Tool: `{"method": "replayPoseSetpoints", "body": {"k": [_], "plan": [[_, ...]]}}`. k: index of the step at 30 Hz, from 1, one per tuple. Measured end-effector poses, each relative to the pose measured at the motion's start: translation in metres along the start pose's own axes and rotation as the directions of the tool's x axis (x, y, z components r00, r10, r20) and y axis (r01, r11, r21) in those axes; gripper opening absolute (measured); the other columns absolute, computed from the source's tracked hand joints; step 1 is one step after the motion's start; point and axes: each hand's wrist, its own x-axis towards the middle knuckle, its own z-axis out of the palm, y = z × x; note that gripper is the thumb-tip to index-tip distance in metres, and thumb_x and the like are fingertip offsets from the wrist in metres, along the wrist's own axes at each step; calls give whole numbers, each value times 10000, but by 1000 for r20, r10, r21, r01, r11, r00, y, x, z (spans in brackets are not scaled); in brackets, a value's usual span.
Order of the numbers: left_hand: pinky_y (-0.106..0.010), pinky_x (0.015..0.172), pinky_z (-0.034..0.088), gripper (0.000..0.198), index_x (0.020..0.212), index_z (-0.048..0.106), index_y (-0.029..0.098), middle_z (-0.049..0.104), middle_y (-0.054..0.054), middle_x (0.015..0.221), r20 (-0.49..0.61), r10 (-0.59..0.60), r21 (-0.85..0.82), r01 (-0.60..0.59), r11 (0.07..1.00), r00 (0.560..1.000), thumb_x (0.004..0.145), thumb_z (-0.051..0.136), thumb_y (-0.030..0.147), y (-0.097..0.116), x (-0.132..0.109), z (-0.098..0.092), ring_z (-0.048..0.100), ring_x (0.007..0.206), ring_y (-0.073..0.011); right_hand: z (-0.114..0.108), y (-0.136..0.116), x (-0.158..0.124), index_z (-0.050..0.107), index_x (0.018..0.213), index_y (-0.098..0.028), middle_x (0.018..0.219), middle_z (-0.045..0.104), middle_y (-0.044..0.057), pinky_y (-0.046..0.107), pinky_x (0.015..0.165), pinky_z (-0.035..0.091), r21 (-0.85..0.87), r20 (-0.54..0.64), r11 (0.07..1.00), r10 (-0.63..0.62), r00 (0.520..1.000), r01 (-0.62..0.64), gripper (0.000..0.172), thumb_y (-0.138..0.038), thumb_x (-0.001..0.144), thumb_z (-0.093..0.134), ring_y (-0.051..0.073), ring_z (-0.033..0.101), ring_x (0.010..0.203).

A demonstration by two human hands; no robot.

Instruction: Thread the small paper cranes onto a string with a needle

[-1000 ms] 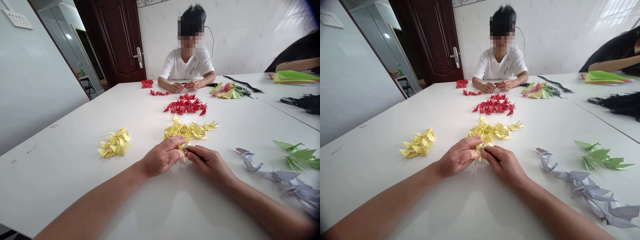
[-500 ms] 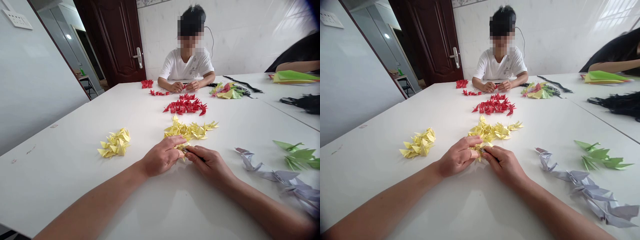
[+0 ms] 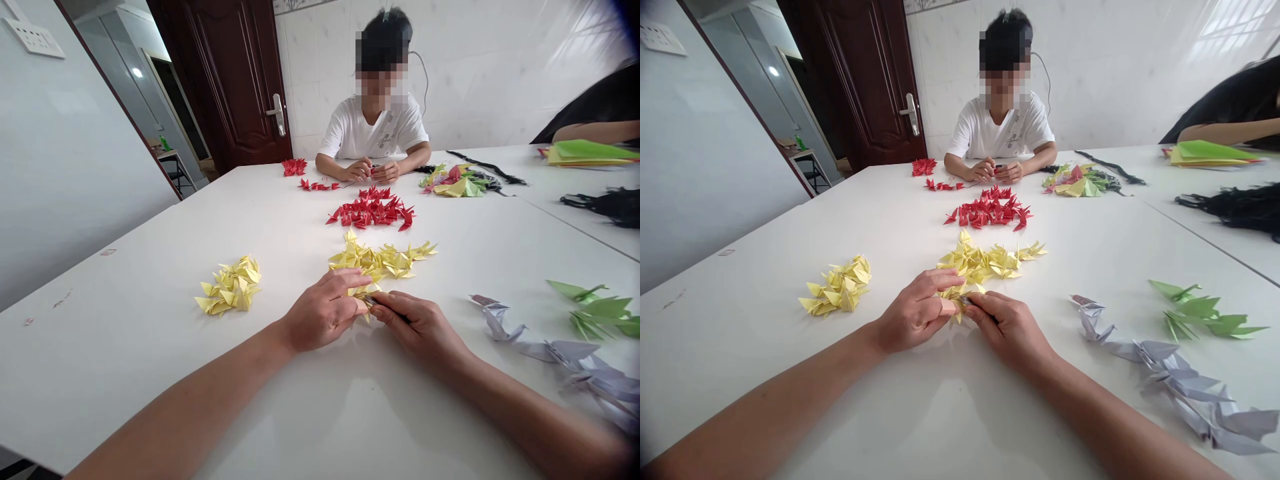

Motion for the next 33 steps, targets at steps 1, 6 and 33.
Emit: {"method": "replayPoseSetpoints", "body": {"k": [1,6,33], "plan": [[-413,911,511,70,773,580,135,595,-160,1101,-1,0,-1,0,1000,1000,828,541,112,0,0,0,528,1143,-248,0,0,0,652,947,-174,712,606,21,222,585,441,0,3,1000,1,1000,-1,223,-286,902,465,127,553,615],[-416,912,510,65,778,580,139,592,-155,1103,2,-2,-4,2,1000,1000,827,543,116,-1,-1,0,525,1146,-248,0,1,-1,655,957,-169,706,610,20,223,579,441,-7,3,1000,8,1000,-8,242,-294,905,454,127,553,608],[-372,892,490,133,852,629,166,603,-104,1076,-144,-494,-93,486,869,857,788,530,104,-15,-10,4,577,1051,-193,-6,-13,-4,638,1052,-139,844,657,90,270,614,484,-3,223,997,-79,972,82,344,-391,833,553,176,606,704]]}}
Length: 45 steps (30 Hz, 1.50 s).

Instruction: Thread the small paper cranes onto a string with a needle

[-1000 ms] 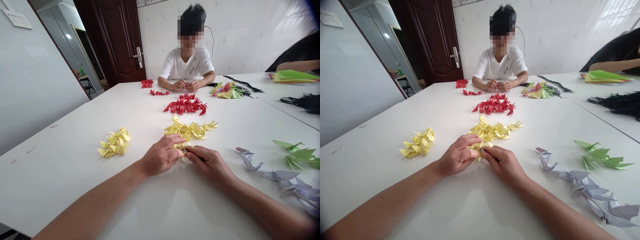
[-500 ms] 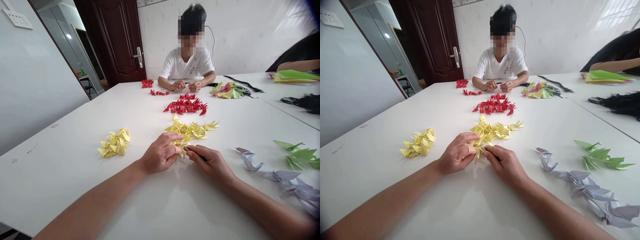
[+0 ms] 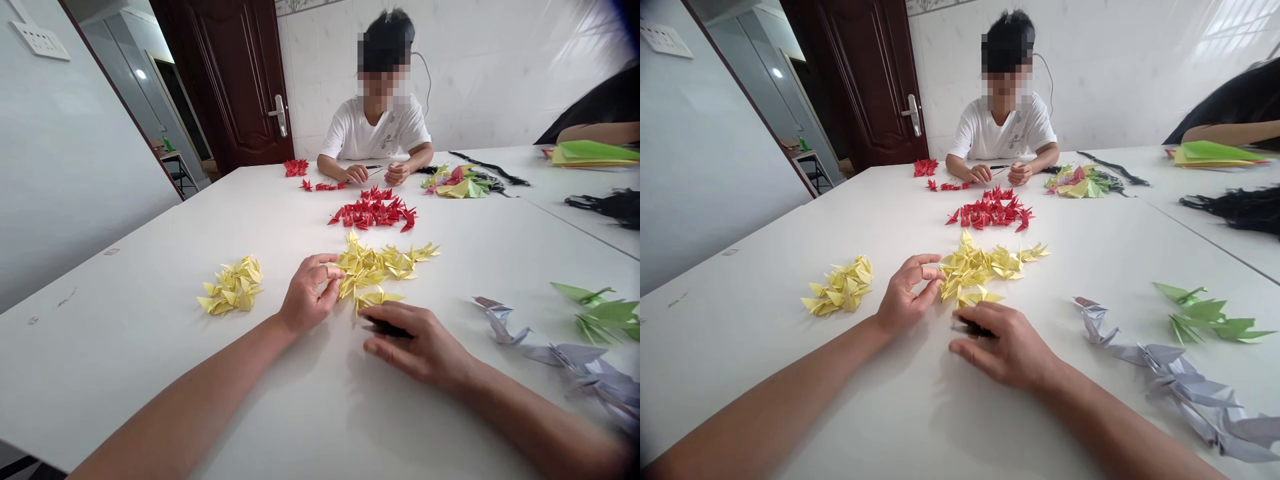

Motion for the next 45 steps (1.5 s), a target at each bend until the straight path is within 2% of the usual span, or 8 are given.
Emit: {"method": "replayPoseSetpoints", "body": {"k": [7,10,13,17,21,31,41,45], "plan": [[-377,900,475,143,875,629,160,593,-116,1086,-8,69,176,-67,982,998,793,516,129,-17,9,-12,556,1062,-202,12,-1,-5,609,1136,-224,834,659,64,286,611,477,-203,193,970,-98,976,137,289,-285,873,506,190,616,705],[-421,937,429,225,976,635,171,540,-124,1190,55,-186,511,132,849,981,773,537,162,-33,21,-38,497,1125,-250,17,9,-4,626,1086,-224,888,676,66,283,637,503,-184,117,981,-42,992,63,259,-251,877,476,191,639,741],[-473,904,421,322,1081,608,187,521,-144,1206,-9,-558,725,389,568,830,771,542,240,-48,27,-69,465,1137,-312,18,14,-3,636,1052,-234,906,683,56,280,644,517,-150,113,988,-12,994,29,245,-227,856,489,188,648,753],[-437,799,462,297,997,634,161,606,-146,998,-44,-709,750,492,442,704,718,565,238,-63,24,-99,550,989,-312,16,11,-2,646,1022,-236,907,686,55,280,649,520,-120,119,993,7,993,8,244,-192,835,496,186,648,756],[-331,757,478,273,953,638,184,647,-66,879,38,-721,704,493,511,692,701,539,148,-66,19,-102,596,867,-224,14,7,-1,652,1005,-230,886,687,55,276,640,513,-95,123,995,18,992,-6,247,-169,815,506,184,643,741],[-285,763,507,393,1120,583,205,582,-54,1018,391,-270,239,186,953,880,727,601,197,-24,15,-63,591,779,-131,12,5,-1,656,989,-215,846,681,48,255,636,493,-52,118,999,14,993,-8,247,-162,802,504,171,638,725],[-299,741,502,487,1116,609,207,619,-40,926,570,-443,345,288,893,692,663,694,364,-17,16,-66,619,816,-183,10,3,0,656,981,-214,835,673,48,267,636,480,-67,125,998,18,992,-10,241,-151,805,504,172,613,725],[-279,713,503,399,1110,602,202,620,-19,863,556,-389,265,287,921,735,725,650,295,-17,16,-63,606,756,-144,9,1,-1,647,996,-203,842,673,61,283,635,484,-58,107,998,27,994,-21,218,-206,815,524,174,612,705]]}}
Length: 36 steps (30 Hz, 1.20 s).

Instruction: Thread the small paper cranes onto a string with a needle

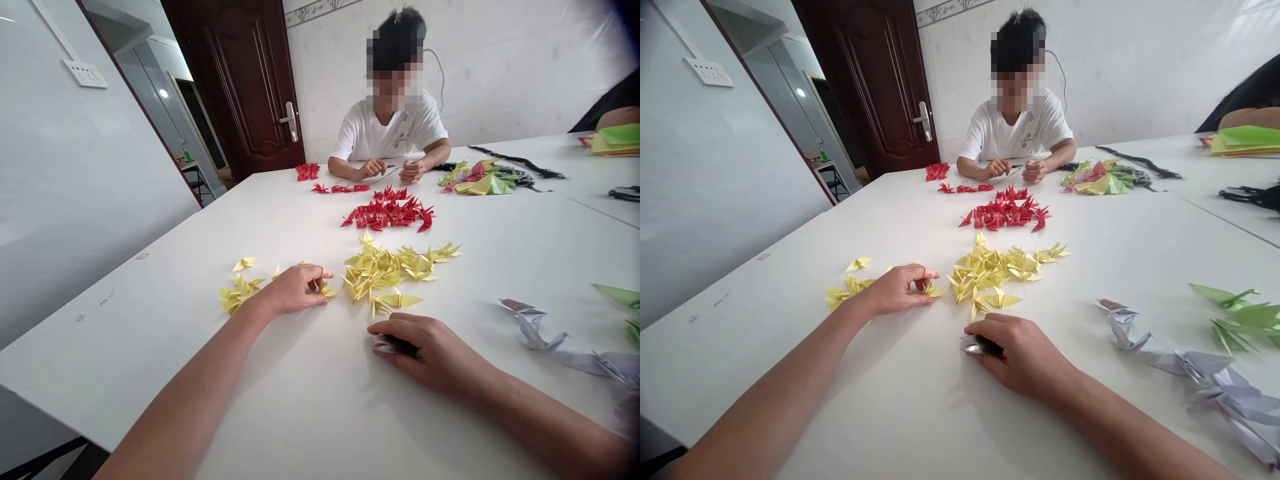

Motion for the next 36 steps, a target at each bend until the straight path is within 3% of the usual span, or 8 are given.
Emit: {"method": "replayPoseSetpoints", "body": {"k": [3,6,11,16,22,27,36], "plan": [[-265,718,507,362,1088,596,197,601,-24,896,-145,181,-20,-186,982,973,732,651,236,6,1,6,581,757,-123,-3,-4,-2,599,1018,-184,852,661,65,281,632,492,63,-51,998,10,999,-7,231,-292,821,542,171,613,700],[-238,661,513,394,1130,557,204,581,-17,870,-259,333,-48,-357,933,907,747,648,212,14,1,15,554,711,-103,-6,-7,-3,534,1011,-180,798,631,41,257,607,490,157,-155,987,1,988,24,203,-301,854,493,148,594,671],[-245,700,527,433,1178,506,201,565,-17,858,-304,493,-97,-542,835,815,767,644,203,27,0,33,558,717,-98,-3,-3,-1,542,1056,-185,797,615,40,261,610,482,96,-357,995,30,934,4,217,-287,886,456,143,583,671],[-245,722,529,458,1208,468,227,582,-23,912,-297,567,-90,-613,785,769,783,632,182,35,0,45,571,747,-101,3,3,0,610,1068,-171,809,622,62,268,622,475,-62,-421,998,-26,907,-1,243,-273,891,478,159,587,710],[-251,739,531,484,1240,427,244,604,-30,954,-317,624,-9,-660,751,714,800,611,165,34,4,52,572,794,-116,1,3,1,625,1087,-189,701,621,43,268,603,452,-268,-390,960,-185,902,81,250,-224,902,461,154,536,651],[-244,731,531,513,1264,404,257,603,-30,982,-326,626,25,-656,755,708,802,613,172,32,4,54,573,807,-114,0,5,1,646,1064,-154,710,642,52,256,583,450,-385,-401,915,-282,871,119,237,-203,895,487,154,542,648],[-245,727,525,524,1268,394,263,601,-22,983,-304,621,38,-642,766,722,801,619,189,30,5,55,578,794,-112,-2,2,0,642,1090,-140,707,648,52,257,575,453,-522,-342,844,-340,876,124,250,-202,898,494,160,553,666]]}}
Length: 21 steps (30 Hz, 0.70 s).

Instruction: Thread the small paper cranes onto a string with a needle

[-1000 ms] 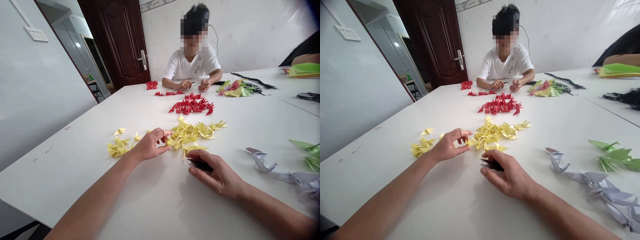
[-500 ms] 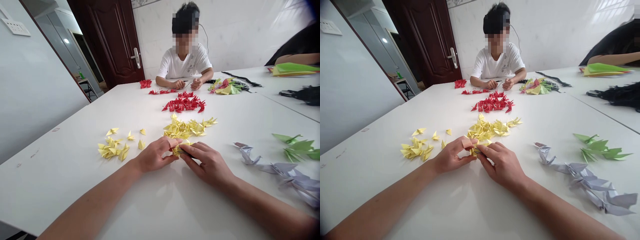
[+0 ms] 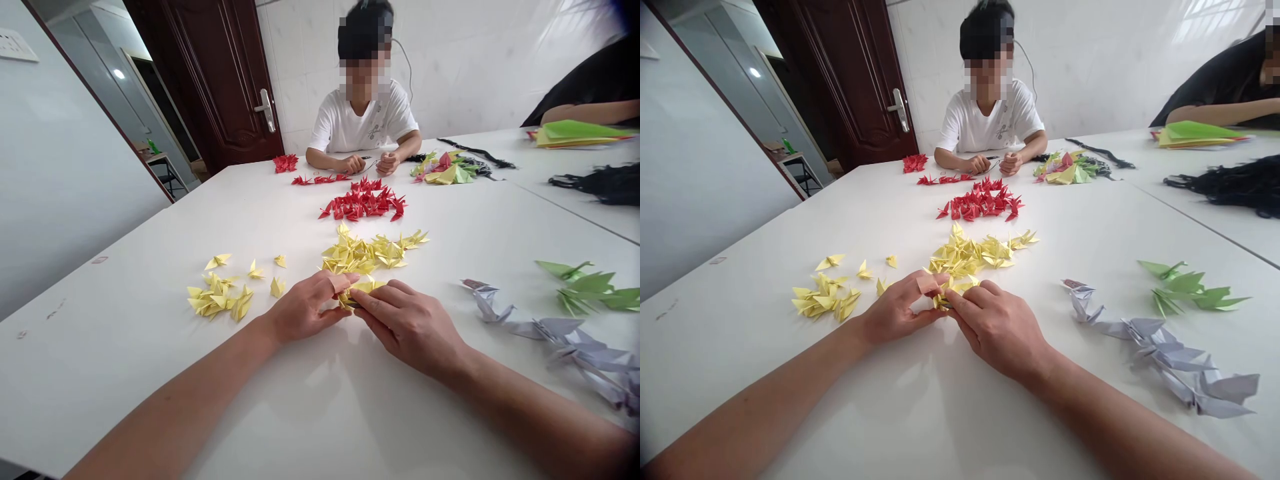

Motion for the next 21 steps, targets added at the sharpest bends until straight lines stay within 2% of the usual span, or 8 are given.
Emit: {"method": "replayPoseSetpoints", "body": {"k": [21], "plan": [[-246,725,521,486,1268,380,265,567,-10,913,24,17,6,-17,1000,1000,829,572,180,0,0,0,575,802,-118,0,1,-1,643,1061,-146,685,645,46,234,499,404,-70,33,997,-19,999,21,255,-138,897,448,153,563,659]]}}
